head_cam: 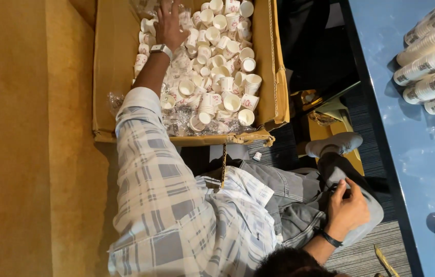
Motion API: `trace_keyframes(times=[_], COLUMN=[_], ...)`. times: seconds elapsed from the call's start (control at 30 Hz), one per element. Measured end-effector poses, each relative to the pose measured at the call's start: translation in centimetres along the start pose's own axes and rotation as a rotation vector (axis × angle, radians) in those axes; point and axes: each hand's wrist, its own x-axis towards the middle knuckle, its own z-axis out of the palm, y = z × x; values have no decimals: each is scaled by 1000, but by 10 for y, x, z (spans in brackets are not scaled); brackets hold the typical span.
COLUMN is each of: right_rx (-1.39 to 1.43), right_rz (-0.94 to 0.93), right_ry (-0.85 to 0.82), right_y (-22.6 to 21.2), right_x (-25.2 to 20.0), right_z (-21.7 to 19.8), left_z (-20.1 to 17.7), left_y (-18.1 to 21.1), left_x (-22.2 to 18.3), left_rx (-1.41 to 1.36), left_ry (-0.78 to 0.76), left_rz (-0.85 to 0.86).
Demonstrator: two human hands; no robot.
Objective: The recorder is stacking, counting, and packaging paper cups into plastic sleeves.
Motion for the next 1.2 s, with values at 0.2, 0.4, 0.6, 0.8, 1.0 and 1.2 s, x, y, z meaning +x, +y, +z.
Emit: trace_keyframes(times=[0.2,0.4,0.6,0.8,1.0,1.2], right_rx=[-9,-42,36,44,-24,36], right_rz=[50,25,31,38,37,27], right_ry=[-12,9,1,8,0,20], right_y=[3,-5,-4,-4,1,-2], right_x=[-2,1,2,0,-1,2], right_z=[-1,-13,-14,-15,-11,-12], left_z=[20,49,31,31,54,52], left_y=[14,30,28,17,-4,16], left_x=[-17,-11,-16,-18,-2,-6], left_rx=[139,117,-94,120,-96,-484], left_ry=[-393,11,-356,-90,-288,-499], left_rz=[349,727,270,184,228,188])
